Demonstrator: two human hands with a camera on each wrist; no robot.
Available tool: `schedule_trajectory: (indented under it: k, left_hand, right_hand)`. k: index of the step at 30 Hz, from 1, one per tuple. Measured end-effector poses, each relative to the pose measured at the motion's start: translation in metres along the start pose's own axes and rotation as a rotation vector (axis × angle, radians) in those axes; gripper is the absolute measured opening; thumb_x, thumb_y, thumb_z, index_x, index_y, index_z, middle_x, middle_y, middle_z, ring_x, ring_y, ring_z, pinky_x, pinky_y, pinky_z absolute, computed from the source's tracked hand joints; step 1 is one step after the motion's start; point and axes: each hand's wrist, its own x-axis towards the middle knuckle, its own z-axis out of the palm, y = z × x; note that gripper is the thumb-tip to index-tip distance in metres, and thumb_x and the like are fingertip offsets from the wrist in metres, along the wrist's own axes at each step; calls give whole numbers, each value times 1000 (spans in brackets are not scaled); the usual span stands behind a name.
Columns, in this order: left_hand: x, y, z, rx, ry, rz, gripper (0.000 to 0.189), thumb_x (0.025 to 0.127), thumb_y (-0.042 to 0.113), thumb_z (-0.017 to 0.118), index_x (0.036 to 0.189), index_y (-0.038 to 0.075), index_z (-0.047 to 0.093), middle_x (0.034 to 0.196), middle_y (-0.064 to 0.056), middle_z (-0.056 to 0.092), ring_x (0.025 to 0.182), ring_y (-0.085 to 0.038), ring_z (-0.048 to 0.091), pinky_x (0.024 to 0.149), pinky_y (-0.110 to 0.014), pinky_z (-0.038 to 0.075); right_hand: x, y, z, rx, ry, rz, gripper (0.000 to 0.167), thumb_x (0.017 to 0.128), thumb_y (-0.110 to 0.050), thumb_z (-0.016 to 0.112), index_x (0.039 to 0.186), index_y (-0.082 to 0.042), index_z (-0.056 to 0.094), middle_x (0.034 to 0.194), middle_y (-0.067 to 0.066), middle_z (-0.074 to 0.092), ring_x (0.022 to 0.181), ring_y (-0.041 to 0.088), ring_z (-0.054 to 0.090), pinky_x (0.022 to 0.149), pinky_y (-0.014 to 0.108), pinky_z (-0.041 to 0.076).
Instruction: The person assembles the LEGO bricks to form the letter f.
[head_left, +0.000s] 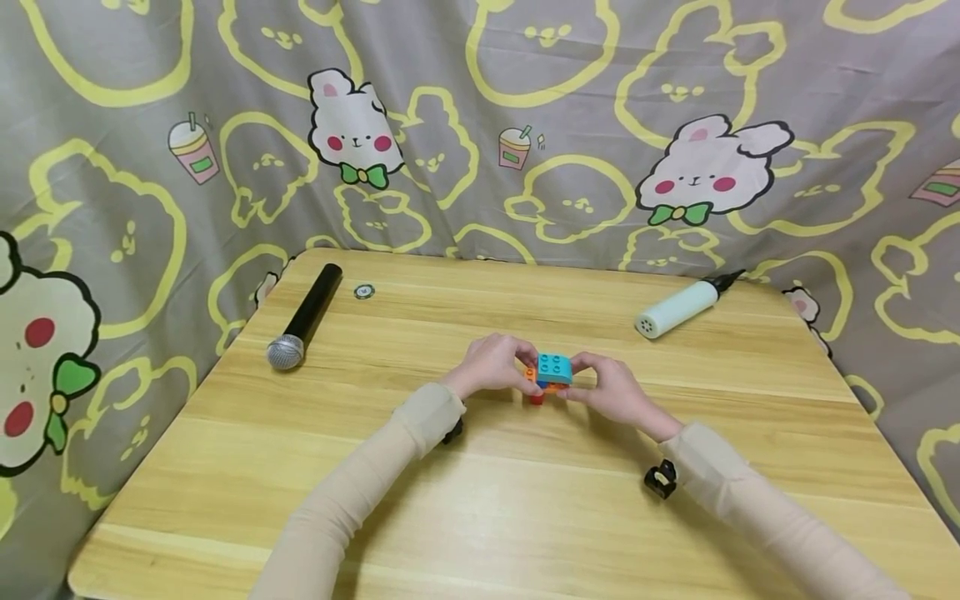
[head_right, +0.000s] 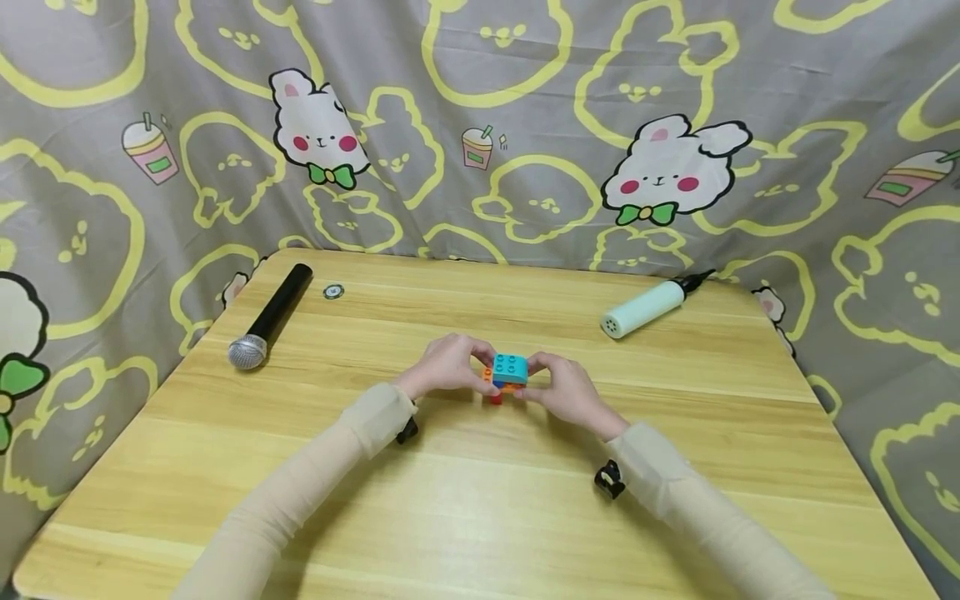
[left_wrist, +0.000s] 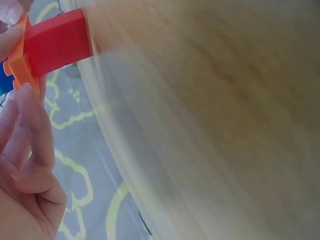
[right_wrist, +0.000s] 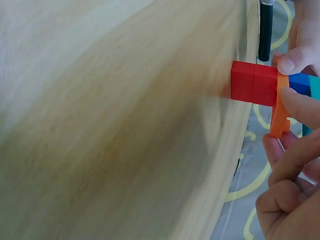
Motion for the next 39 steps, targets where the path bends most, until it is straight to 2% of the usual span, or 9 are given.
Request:
schedule_trajectory:
  k: [4, 7, 15, 21, 28, 32, 34, 36, 39]
  left_hand:
    - [-4, 1, -2, 38, -4, 9, 43, 66, 52, 82, 99, 28, 71, 105, 14, 71, 98, -9, 62, 75, -32, 39]
    - [-7, 1, -2, 80, 4, 19, 47, 63, 55, 83, 101, 30, 72, 104, 16, 71, 91, -6, 61, 68, -28, 38]
    - [-12, 0, -4, 150, 49, 21, 43, 66, 53, 82, 102, 32, 73, 102, 18, 72, 79, -3, 57, 59, -24, 36]
    - [-13, 2, -3, 138, 55, 24, 41, 66, 53, 82, 101, 32, 74, 102, 17, 72, 67, -3, 49, 54, -24, 32]
    - [-17, 4, -2, 121, 48, 29, 45, 64, 55, 82, 101, 32, 74, 102, 18, 72, 72, -3, 53, 55, -24, 33]
    - [-19, 3, -1, 133, 54, 40, 45, 65, 55, 82, 103, 31, 74, 103, 16, 72, 63, -5, 43, 51, -24, 27]
    - [-19, 3, -1, 137, 56, 47, 43, 68, 54, 80, 104, 30, 74, 105, 14, 72, 59, -6, 36, 50, -23, 24]
    - [-19, 3, -1, 136, 63, 54, 41, 72, 52, 77, 106, 29, 74, 102, 12, 73, 54, -7, 28, 48, -22, 21]
    - [-17, 3, -3, 130, 87, 60, 37, 77, 50, 73, 108, 28, 74, 80, 5, 73, 50, -8, 19, 46, -22, 15]
  right_hand:
    - [-1, 1, 2, -1, 2, -3, 34, 79, -22, 78, 106, -5, 66, 106, 12, 70, 106, 35, 62, 93, 55, 42]
    - [-1, 3, 3, -6, 7, -5, 33, 79, -22, 78, 105, -6, 67, 105, 11, 70, 106, 34, 62, 93, 54, 43]
    - [-2, 4, 3, -6, 28, -23, 33, 78, -23, 79, 104, -6, 67, 105, 12, 70, 105, 34, 63, 91, 53, 44]
    - [-6, 6, 4, 40, 44, -4, 39, 73, -25, 83, 104, -6, 67, 106, 12, 70, 103, 32, 62, 86, 49, 47]
    - [-9, 10, 7, 81, 58, 33, 41, 72, -24, 84, 105, -5, 68, 109, 14, 70, 104, 31, 62, 76, 35, 50]
    - [-9, 11, 7, 134, 74, 69, 39, 73, -24, 83, 104, -5, 69, 106, 13, 71, 102, 28, 62, 74, 31, 48]
    - [-9, 11, 6, 159, 87, 95, 38, 73, -25, 83, 102, -5, 69, 104, 12, 71, 94, 24, 62, 70, 27, 47]
    - [-8, 11, 5, 164, 102, 111, 38, 74, -27, 83, 101, -5, 71, 103, 12, 72, 74, 16, 60, 60, 23, 43]
    - [-6, 10, 2, 160, 131, 100, 35, 76, -27, 80, 100, -3, 73, 100, 15, 73, 48, 7, 41, 45, 20, 34]
